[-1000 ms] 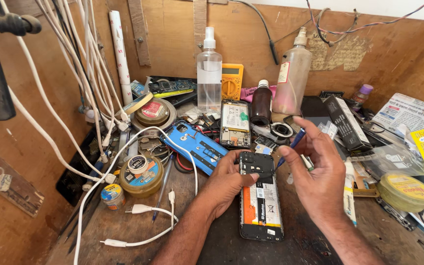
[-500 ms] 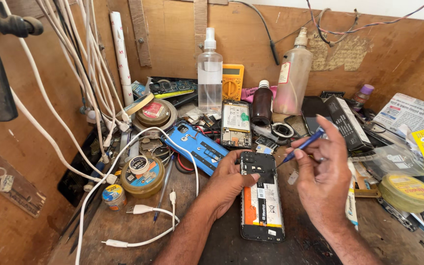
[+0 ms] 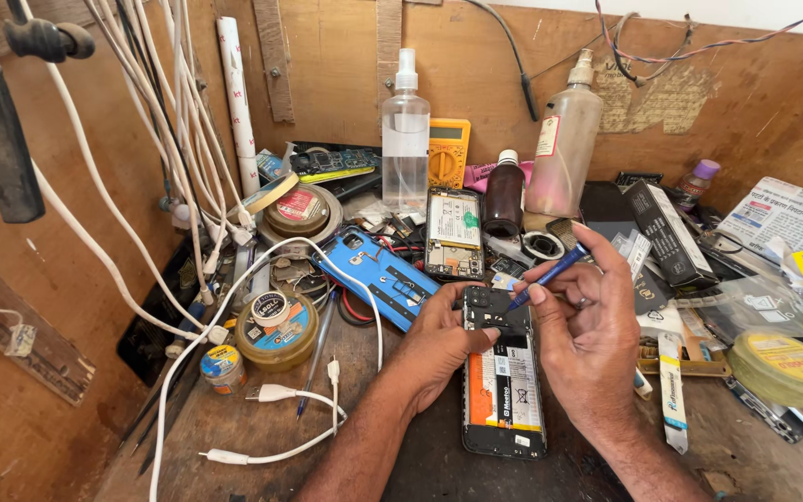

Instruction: The person uses a small screwdriver to remove screws from a disassembled smartphone. They lift and set aside a metal bracket, then detach and remove the motherboard from the phone chassis.

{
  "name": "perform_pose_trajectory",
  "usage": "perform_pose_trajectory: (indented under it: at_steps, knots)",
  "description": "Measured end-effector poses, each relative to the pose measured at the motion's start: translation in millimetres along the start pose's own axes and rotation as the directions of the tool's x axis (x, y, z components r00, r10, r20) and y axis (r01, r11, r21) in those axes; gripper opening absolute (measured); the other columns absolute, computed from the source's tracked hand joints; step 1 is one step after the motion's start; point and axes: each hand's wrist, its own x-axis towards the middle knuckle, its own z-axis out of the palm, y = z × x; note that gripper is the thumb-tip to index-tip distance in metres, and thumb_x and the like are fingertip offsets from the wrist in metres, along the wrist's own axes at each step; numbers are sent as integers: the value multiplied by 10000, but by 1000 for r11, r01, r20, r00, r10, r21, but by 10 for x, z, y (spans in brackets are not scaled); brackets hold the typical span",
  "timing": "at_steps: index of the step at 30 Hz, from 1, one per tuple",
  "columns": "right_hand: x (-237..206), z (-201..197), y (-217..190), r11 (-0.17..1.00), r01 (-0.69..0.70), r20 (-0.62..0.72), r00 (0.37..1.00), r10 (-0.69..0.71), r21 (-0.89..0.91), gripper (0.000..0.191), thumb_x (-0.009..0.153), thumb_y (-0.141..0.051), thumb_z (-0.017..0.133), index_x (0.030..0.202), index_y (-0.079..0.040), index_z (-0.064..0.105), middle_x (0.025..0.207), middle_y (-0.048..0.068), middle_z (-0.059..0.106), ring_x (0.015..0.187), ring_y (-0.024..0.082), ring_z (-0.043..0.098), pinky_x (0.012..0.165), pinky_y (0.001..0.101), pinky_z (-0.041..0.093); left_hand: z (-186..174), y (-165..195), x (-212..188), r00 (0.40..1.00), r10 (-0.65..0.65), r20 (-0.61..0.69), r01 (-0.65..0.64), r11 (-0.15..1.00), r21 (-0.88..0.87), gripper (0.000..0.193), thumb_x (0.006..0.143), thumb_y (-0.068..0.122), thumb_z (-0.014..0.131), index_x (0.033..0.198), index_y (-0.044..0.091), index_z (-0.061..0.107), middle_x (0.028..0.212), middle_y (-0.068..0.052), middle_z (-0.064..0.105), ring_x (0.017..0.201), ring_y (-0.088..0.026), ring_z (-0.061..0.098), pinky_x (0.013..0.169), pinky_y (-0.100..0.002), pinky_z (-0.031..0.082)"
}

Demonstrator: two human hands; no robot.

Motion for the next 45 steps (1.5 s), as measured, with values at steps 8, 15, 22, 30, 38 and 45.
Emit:
perform_pose_trajectory:
  at_steps: [8, 15, 22, 30, 38, 45]
  knots:
    - [-15, 44, 31, 1000, 7, 16, 1000, -7, 2, 610, 980, 109, 573, 1522, -12, 322, 1114, 149, 658, 1044, 180, 700, 940, 324, 613, -17, -38, 11, 1000, 22, 10, -22, 1000, -17, 610, 803, -109, 647, 1375, 17, 475, 1090, -128, 703, 1012, -191, 675, 926, -340, 546]
    - [-17, 73, 11, 998, 27, -7, 1000, -27, -49, 570, 972, 71, 645, 1483, -5, 406, 1038, 106, 672, 980, 134, 701, 835, 260, 624, -18, -45, 12, 1000, 13, 15, -13, 1000, -12, 608, 808, -95, 648, 1377, 27, 469, 1087, -134, 700, 1012, -193, 678, 924, -339, 548]
    - [-3, 148, 2, 996, 2, 4, 1000, -2, -89, 603, 917, 37, 733, 1453, -38, 468, 880, 53, 637, 830, 70, 677, 690, 211, 593, -18, -38, -4, 999, 39, 15, -39, 999, -11, 600, 822, -98, 646, 1386, 7, 471, 1090, -124, 684, 1024, -186, 662, 929, -326, 537]
    - [36, 86, 55, 993, -85, 126, 989, 74, 84, 636, 958, 70, 597, 1535, -80, 375, 977, 65, 706, 957, 130, 725, 898, 272, 608, -28, -65, 24, 999, 34, 16, -34, 999, -4, 622, 803, -104, 643, 1384, 9, 452, 1086, -112, 685, 993, -172, 658, 903, -319, 535]
    - [78, 102, 63, 997, -67, -35, 997, 68, 30, 524, 938, 72, 726, 1429, -9, 563, 948, 54, 623, 899, 122, 634, 828, 271, 565, -36, -80, 41, 999, 30, 14, -29, 1000, -10, 611, 796, -87, 643, 1371, 14, 462, 1087, -126, 692, 1011, -192, 677, 901, -322, 557]
    - [89, 127, -20, 987, -82, 37, 996, 78, 137, 561, 901, 81, 678, 1431, 13, 509, 1059, 40, 650, 1008, 96, 654, 929, 233, 564, -42, -67, 22, 999, 39, 3, -39, 999, -5, 614, 805, -83, 664, 1380, 12, 470, 1073, -124, 694, 997, -204, 675, 914, -347, 545]
